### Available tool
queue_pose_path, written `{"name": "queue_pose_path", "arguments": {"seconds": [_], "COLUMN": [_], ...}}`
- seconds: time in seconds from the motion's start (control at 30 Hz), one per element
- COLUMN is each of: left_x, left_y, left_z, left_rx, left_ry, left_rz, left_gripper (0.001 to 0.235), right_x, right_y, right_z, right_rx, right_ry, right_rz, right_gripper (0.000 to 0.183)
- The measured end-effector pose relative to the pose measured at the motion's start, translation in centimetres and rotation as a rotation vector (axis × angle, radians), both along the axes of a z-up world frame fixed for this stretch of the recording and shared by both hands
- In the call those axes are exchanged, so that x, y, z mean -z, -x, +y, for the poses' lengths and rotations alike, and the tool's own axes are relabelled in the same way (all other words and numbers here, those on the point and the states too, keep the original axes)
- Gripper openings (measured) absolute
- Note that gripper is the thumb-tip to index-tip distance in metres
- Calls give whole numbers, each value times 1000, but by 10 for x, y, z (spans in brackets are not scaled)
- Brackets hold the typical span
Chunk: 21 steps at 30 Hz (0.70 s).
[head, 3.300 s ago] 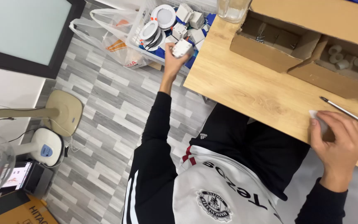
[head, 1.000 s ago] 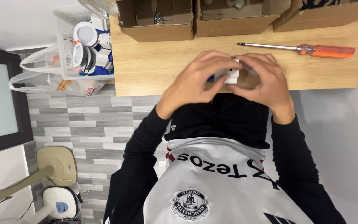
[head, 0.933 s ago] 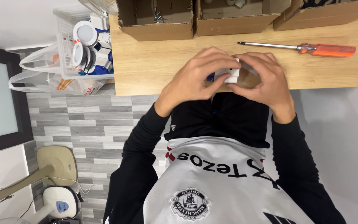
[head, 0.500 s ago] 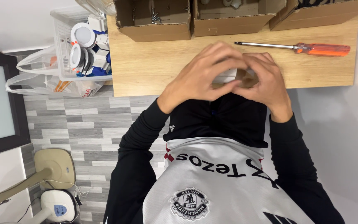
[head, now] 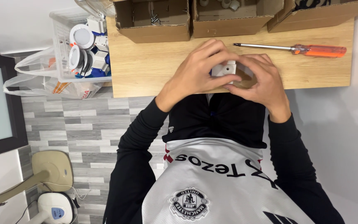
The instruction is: Disassembling electrical sockets and plugs using a screwdriver on a workbench
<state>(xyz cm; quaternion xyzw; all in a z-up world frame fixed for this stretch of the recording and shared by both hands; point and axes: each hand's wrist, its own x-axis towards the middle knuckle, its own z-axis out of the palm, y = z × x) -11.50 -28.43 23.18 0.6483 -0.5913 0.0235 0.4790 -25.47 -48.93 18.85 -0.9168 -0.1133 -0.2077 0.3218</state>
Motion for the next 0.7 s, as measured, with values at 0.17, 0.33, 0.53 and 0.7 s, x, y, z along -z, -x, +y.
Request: {"name": "queue_pose_path", "arguments": {"seconds": [0.17, 0.33, 0.53, 0.7], "left_x": [15, -12, -13, -4], "left_y": [2, -1, -8, -12], "left_z": [-5, 12, 4, -3], "left_rx": [-3, 187, 172, 148], "left_ry": [13, -63, -27, -20], "left_rz": [-96, -15, 12, 0], "left_gripper": [44, 39, 21, 20], "right_x": [7, -11, -4, -2], "right_y": [0, -4, -7, -2], "right_z": [-4, 3, 0, -1], "right_rx": [-19, -3, -102, -26], "right_ry": [-1, -3, -140, 33], "right_rz": [-2, 20, -100, 4], "right_gripper": [56, 57, 62, 67]}}
